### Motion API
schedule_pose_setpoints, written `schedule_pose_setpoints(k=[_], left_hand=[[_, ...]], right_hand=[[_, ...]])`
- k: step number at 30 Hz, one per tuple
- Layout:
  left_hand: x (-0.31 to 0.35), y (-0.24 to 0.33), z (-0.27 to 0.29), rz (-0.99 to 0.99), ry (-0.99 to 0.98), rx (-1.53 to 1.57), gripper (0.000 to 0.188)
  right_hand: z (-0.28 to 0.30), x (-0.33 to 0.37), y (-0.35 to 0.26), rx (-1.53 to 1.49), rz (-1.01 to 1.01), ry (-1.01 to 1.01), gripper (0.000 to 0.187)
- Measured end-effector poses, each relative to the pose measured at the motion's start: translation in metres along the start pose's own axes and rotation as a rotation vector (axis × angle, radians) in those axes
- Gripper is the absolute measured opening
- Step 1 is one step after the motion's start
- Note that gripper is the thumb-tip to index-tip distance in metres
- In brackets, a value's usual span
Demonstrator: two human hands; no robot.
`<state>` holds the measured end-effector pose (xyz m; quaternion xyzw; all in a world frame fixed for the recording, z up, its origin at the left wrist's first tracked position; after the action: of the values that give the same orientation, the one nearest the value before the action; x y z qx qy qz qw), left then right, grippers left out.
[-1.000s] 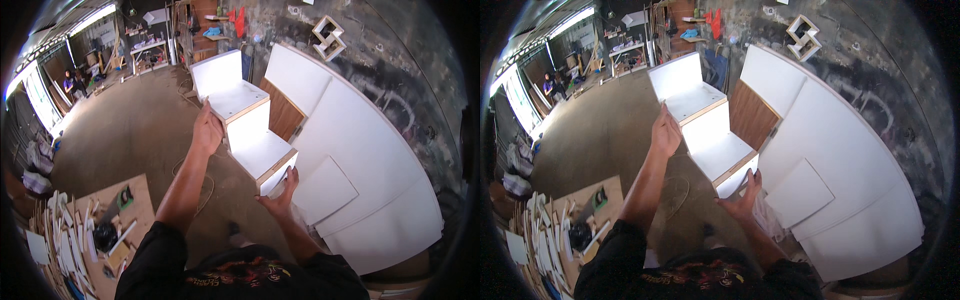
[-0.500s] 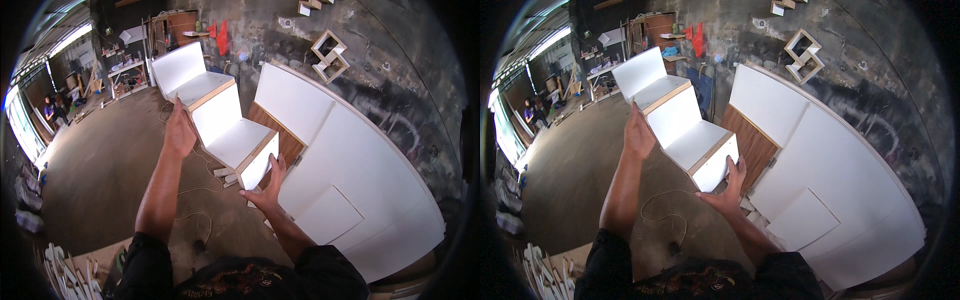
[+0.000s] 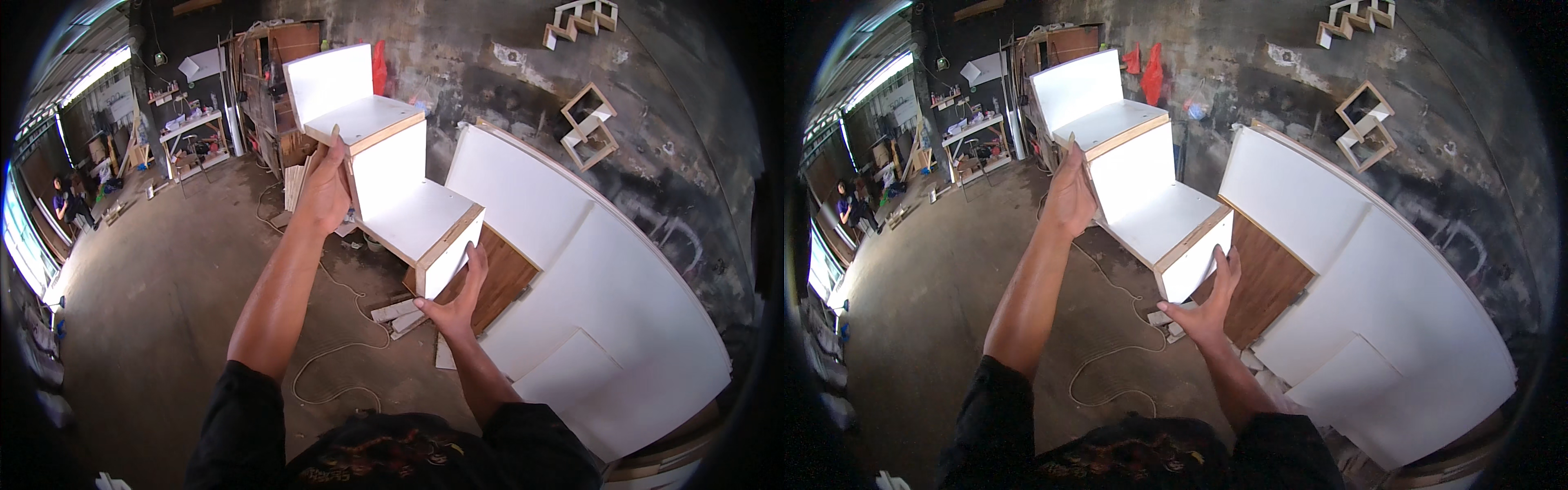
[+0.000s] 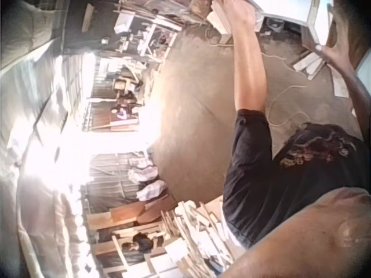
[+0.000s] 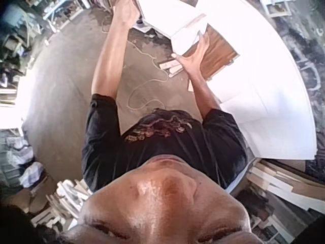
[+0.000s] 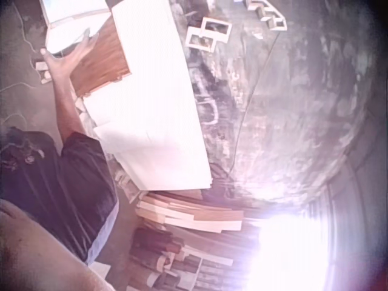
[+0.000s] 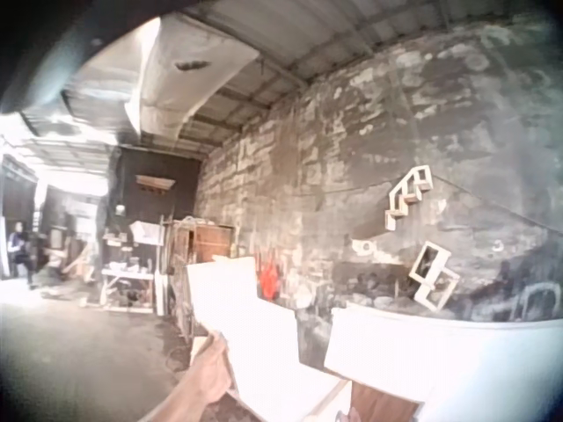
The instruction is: The person assembles a small wooden stepped structure by hammering nails through small blocks into the main frame, using a pen to mark positions, and then holds up the finished unit.
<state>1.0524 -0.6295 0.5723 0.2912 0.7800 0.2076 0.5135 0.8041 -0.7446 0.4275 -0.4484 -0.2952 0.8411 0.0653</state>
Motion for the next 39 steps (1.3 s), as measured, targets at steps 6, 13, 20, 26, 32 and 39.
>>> schedule_pose_setpoints(k=[6,13,20,26,32,39], left_hand=[[-0.028,0.007,0.075,0.017,0.001,0.010,0.071],[-0.060,0.001,0.126,-0.038,-0.074,-0.185,0.073],[-0.108,-0.016,0.200,-0.194,-0.224,-0.589,0.114],[-0.154,-0.019,0.278,-0.206,-0.173,-0.678,0.122],[-0.175,-0.012,0.349,-0.188,-0.180,-0.589,0.122],[-0.187,0.011,0.437,-0.193,-0.151,-0.236,0.107]], right_hand=[[-0.061,-0.044,0.011,0.017,0.006,0.042,0.133],[-0.134,-0.095,0.070,-0.397,-0.018,0.063,0.127],[-0.222,-0.161,0.168,-1.152,-0.154,0.057,0.102],[-0.269,-0.244,0.205,-1.198,-0.127,0.006,0.101],[-0.324,-0.293,0.226,-1.179,-0.109,0.035,0.101],[-0.386,-0.335,0.197,-0.874,-0.069,0.019,0.109]])
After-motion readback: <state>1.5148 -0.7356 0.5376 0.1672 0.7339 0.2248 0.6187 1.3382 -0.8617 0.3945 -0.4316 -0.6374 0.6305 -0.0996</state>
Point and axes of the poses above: each hand's wrist, its own x-axis away from the middle knuckle, its own z-axis out of the back of the hand, y = z × x, the point moved 8 cm from there along -x, towards the middle knuckle, and after that the axes turned 15 degrees about -y, right-handed, at the moved point
